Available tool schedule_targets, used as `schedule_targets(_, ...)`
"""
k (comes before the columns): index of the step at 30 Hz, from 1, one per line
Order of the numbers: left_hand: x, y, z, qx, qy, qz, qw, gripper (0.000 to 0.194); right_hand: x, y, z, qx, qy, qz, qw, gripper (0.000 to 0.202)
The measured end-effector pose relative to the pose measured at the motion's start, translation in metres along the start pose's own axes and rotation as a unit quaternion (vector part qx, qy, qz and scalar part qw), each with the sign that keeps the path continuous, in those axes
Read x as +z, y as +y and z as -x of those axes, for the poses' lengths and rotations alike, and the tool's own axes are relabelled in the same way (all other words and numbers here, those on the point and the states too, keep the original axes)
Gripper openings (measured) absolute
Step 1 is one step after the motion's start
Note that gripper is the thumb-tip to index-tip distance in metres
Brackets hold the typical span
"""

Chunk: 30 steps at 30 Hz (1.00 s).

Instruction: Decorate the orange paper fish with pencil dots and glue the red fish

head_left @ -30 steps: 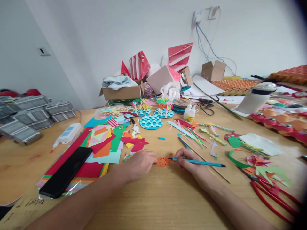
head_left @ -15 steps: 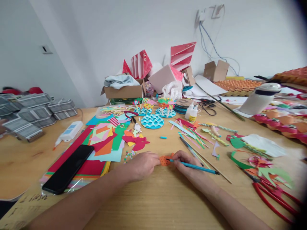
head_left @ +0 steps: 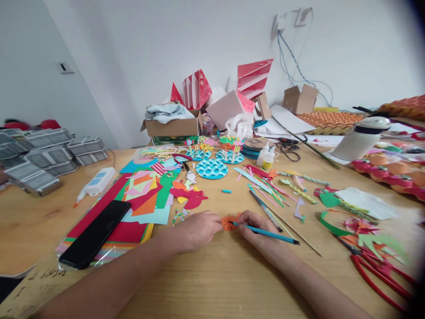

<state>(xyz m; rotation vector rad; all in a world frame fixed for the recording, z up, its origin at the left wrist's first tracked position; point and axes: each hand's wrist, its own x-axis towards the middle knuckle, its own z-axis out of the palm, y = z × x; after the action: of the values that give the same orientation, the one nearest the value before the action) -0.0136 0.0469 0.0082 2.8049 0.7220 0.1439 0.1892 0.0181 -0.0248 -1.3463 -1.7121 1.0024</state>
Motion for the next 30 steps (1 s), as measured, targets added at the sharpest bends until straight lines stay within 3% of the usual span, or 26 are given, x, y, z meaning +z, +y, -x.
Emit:
schedule_targets(9, -0.006, 0.007, -0.001, -0.018, -0.024, -0.016, 0.999, 0.025, -0.001, -0.011, 0.004, -0.001, 0.012, 0.021, 1.0, 0.007)
schedule_targets(15, -0.003, 0.011, 0.003, -0.028, -0.011, -0.009, 0.999, 0.032, -0.002, -0.024, 0.005, 0.006, 0.014, 0.023, 1.0, 0.008)
schedule_targets(21, 0.006, 0.01, 0.01, -0.043, 0.027, 0.004, 0.999, 0.035, -0.004, -0.022, 0.005, -0.001, -0.005, 0.007, 1.0, 0.009)
schedule_targets(30, 0.008, 0.01, 0.012, -0.045, 0.024, 0.014, 0.999, 0.035, -0.006, -0.018, 0.007, -0.015, -0.026, 0.033, 0.999, 0.008)
